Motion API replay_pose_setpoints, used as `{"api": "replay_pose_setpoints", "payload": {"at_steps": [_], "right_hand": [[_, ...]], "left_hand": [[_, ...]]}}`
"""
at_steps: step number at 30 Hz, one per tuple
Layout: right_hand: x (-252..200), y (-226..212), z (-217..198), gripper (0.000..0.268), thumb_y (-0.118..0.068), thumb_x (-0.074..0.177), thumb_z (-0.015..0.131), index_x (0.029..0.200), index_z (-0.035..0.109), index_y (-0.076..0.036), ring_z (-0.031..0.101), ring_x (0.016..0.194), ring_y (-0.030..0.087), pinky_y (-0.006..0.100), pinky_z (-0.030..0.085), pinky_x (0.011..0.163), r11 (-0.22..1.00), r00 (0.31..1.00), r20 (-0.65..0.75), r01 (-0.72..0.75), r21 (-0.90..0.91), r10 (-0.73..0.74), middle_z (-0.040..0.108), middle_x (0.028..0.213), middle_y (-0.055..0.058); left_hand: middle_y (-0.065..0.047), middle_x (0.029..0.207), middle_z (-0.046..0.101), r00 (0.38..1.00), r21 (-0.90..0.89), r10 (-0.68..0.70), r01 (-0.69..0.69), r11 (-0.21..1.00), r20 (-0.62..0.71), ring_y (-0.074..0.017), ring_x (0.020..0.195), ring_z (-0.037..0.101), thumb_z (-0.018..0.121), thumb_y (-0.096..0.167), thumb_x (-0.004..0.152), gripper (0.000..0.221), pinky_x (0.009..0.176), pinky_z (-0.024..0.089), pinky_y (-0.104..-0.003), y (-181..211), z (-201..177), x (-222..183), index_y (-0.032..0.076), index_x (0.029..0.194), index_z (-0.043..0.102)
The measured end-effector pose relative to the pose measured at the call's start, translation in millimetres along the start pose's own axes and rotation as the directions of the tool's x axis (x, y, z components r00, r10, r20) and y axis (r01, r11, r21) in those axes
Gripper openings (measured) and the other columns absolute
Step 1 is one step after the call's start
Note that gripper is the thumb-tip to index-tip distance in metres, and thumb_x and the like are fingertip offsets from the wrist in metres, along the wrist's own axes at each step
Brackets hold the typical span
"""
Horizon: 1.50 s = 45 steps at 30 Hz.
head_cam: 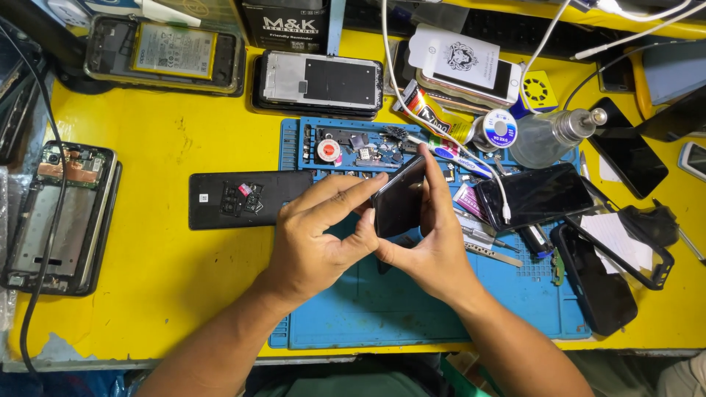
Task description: The person disassembles a smartphone by prying open the back cover and removing the back glass. They then use a screwdriver to remove screws and tweezers to disconnect the battery connector and other internal components.
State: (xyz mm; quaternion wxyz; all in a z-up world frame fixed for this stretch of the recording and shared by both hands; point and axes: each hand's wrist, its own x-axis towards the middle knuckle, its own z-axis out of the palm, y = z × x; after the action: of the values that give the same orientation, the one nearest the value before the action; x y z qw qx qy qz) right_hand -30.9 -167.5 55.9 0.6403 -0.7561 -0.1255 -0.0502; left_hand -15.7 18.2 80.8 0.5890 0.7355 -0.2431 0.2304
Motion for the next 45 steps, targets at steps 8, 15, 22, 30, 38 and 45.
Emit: {"api": "replay_pose_setpoints", "payload": {"at_steps": [8,15,22,30,38,45], "right_hand": [[-1,1,0,0.118,-0.005,0.071,0.094,0.164,0.021,-0.004,0.066,0.112,0.031,0.045,0.056,0.102,1.0,1.0,0.005,0.003,0.001,-0.003,0.063,0.122,0.025],[-3,1,2,0.119,-0.005,0.071,0.094,0.164,0.02,-0.005,0.065,0.115,0.034,0.047,0.054,0.105,1.0,1.0,-0.012,0.004,0.011,-0.004,0.063,0.123,0.026],[-4,-8,1,0.118,-0.011,0.07,0.095,0.163,0.024,-0.006,0.063,0.121,0.039,0.051,0.049,0.11,1.0,1.0,-0.016,0.012,-0.025,-0.012,0.06,0.13,0.03],[-6,-11,3,0.119,-0.011,0.068,0.097,0.163,0.025,-0.007,0.069,0.114,0.042,0.053,0.054,0.102,0.991,1.0,0.007,0.021,-0.131,-0.02,0.068,0.122,0.026],[-5,-21,4,0.117,-0.012,0.068,0.096,0.162,0.026,-0.007,0.067,0.114,0.049,0.061,0.054,0.101,0.979,0.999,0.018,0.053,-0.199,-0.05,0.066,0.124,0.028],[-11,-18,7,0.116,-0.015,0.068,0.098,0.161,0.029,-0.009,0.067,0.115,0.045,0.059,0.054,0.101,0.971,0.998,0.02,0.056,-0.234,-0.053,0.066,0.124,0.024]], "left_hand": [[-0.008,0.088,0.075,0.999,0.027,-0.006,0.007,1.0,-0.039,-0.0222,0.075,0.074,0.074,0.001,0.085,0.028,0.07,0.062,-0.033,-6,3,-6,0.005,0.112,0.079],[-0.008,0.086,0.076,0.998,0.047,0.02,-0.018,0.999,-0.052,-0.0232,0.073,0.074,0.072,-0.002,0.088,0.026,0.068,0.062,-0.032,-2,6,-8,0.005,0.112,0.08],[-0.011,0.082,0.076,0.998,-0.038,-0.062,0.062,0.997,0.02,-0.023,0.07,0.074,0.072,-0.002,0.089,0.024,0.063,0.059,-0.034,9,-7,3,0.006,0.11,0.079],[-0.014,0.083,0.079,0.949,0.006,-0.221,0.226,0.974,0.225,-0.0235,0.073,0.077,0.07,-0.002,0.087,0.025,0.064,0.06,-0.034,23,-28,15,0.006,0.108,0.08],[-0.015,0.084,0.081,0.85,0.053,-0.412,0.419,0.906,0.327,-0.0215,0.075,0.08,0.071,0.0,0.083,0.026,0.065,0.063,-0.032,28,-39,24,0.005,0.107,0.08],[-0.02,0.086,0.082,0.707,0.134,-0.603,0.602,0.787,0.369,-0.027,0.077,0.081,0.071,0.002,0.082,0.026,0.066,0.065,-0.033,33,-47,28,0.002,0.106,0.082]]}}
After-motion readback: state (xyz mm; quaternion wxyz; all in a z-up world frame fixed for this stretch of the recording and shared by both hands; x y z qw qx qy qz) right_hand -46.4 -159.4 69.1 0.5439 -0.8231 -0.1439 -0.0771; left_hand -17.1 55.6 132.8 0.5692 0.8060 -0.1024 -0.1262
